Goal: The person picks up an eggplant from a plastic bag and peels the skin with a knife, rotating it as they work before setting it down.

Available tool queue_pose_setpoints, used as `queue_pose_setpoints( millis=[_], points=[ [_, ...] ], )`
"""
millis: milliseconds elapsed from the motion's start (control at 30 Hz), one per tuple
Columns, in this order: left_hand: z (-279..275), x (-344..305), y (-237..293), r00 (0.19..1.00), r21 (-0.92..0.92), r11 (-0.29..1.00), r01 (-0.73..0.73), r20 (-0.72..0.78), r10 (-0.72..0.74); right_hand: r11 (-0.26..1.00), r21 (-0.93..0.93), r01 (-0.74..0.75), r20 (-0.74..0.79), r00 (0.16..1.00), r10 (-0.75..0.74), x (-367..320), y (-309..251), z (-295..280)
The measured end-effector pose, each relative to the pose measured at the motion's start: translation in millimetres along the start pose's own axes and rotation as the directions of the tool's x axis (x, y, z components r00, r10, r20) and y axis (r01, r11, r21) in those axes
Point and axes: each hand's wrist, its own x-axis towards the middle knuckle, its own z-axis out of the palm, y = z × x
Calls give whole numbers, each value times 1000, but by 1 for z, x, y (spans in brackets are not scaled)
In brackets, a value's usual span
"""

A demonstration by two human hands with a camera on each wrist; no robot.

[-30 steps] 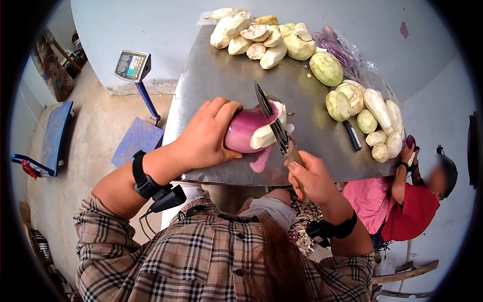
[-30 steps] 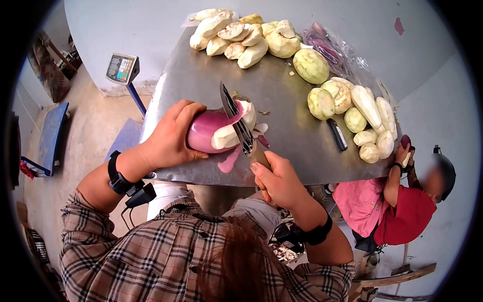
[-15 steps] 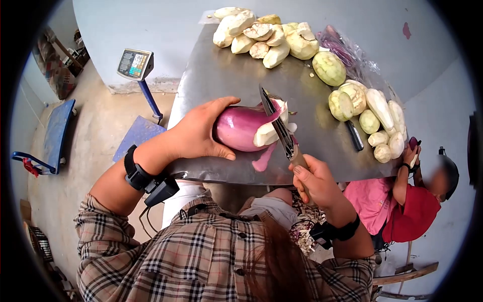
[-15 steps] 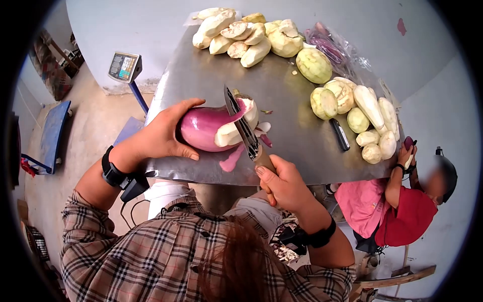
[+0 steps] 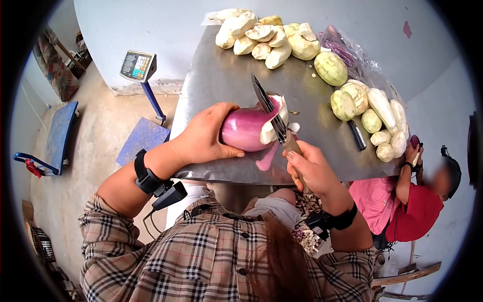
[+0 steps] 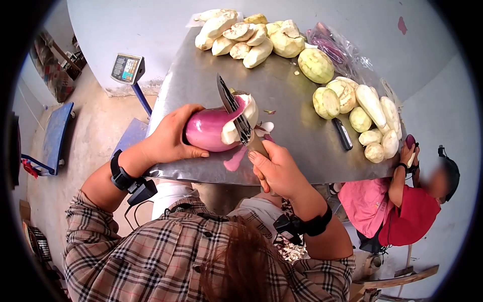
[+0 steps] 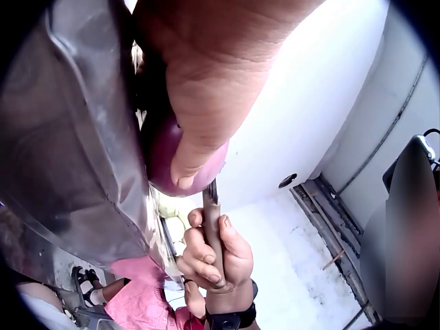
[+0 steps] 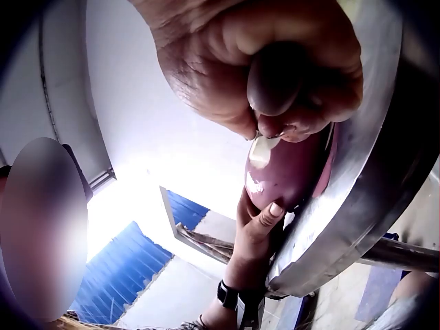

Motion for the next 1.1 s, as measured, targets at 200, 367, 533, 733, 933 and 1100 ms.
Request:
queue_pose_setpoints(
  millis=[200,367,533,733,933,1100],
  points=[
    [0,-2,3,999,-3,1000,26,-19,-26,999,-29,-28,-25,999,28,-19,5,6],
    [1,-2,4,999,19,1000,0,-33,0,999,-50,-19,-25,1000,18,-36,10,9],
    [3,-3,8,998,30,999,27,-53,-26,995,-95,23,-35,999,-26,-25,5,12],
    [4,-4,14,996,33,998,44,-75,-41,999,-42,31,-2,1000,-31,-5,0,14],
    [4,-4,13,997,57,998,34,-69,-30,999,-53,0,-8,1000,0,-14,-1,18],
    [5,-4,12,996,58,997,57,-75,-53,994,-109,0,-27,1000,-3,-31,7,19]
  ],
)
